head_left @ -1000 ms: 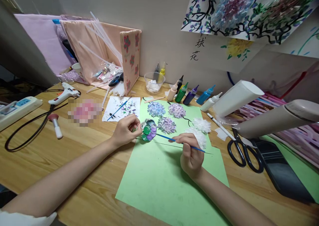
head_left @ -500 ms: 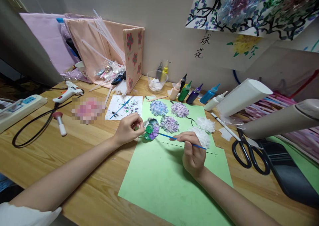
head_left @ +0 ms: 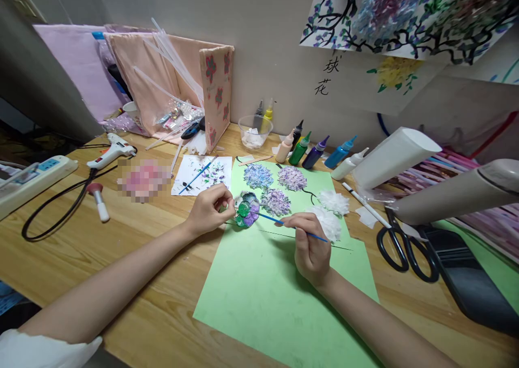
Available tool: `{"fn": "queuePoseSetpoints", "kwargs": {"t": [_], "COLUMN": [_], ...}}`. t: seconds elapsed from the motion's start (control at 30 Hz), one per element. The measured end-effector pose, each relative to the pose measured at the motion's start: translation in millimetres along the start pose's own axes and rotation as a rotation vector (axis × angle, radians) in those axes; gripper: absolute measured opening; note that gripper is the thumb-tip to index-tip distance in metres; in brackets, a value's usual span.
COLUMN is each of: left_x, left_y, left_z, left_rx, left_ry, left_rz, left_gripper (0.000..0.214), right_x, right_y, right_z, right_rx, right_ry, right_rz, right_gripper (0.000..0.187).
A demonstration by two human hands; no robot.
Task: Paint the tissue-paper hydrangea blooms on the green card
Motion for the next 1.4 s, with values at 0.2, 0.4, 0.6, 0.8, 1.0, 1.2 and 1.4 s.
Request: {"fn": "queuePoseSetpoints", "kwargs": {"t": [0.2,0.4,0.6,0.8,1.0,1.2,1.4], "left_x": [0.4,0.6,0.5,1.1,1.5,0.9,1.6], "left_y": [0.3,0.3,-0.1,-0.5,-0.8,-0.6,-1.1], "left_z": [0.3,0.5,0.5,0.8,1.6,1.3,0.7], "left_rx": [-0.009,-0.003,-0.004,-0.015,-0.013,-0.008,-0.007], "left_ry": [0.001,-0.001,-0.006,-0.011,-0.011,-0.015,-0.031], "left_rz": [0.009,0.006,0.003,0.004,0.0,-0.005,-0.011], "left_gripper": [0.013,0.013,0.013,0.014,0.012,0.013,0.013], "right_x": [-1.1,-0.3,-1.6,0.6,0.9,0.5,-0.3], "right_y": [-0.7,-0.6,-1.3,-2.2,-2.5,-3.6,1.5], "right_z": [-0.8,-0.3,-0.8,0.7,0.7,0.9,-7.4], "right_rx": [0.02,-0.007,0.021,0.023,0.019,0.03,0.005], "right_ry": [-0.038,-0.032,-0.068,-0.126,-0.145,-0.122,0.009], "right_rz": [-0.064,-0.052,-0.093,-0.084,-0.099,-0.09,-0.096], "right_gripper": [0.022,0.024,0.025,0.026,0.028,0.028,0.025]}}
Point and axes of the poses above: each hand's wrist, its own x-axis towards the middle knuckle, its own z-axis out of the palm, y = z × x, the point moved 2 cm from there along x, towards the middle knuckle, and after that the axes turned 7 degrees about -y, right-handed, at the moved point
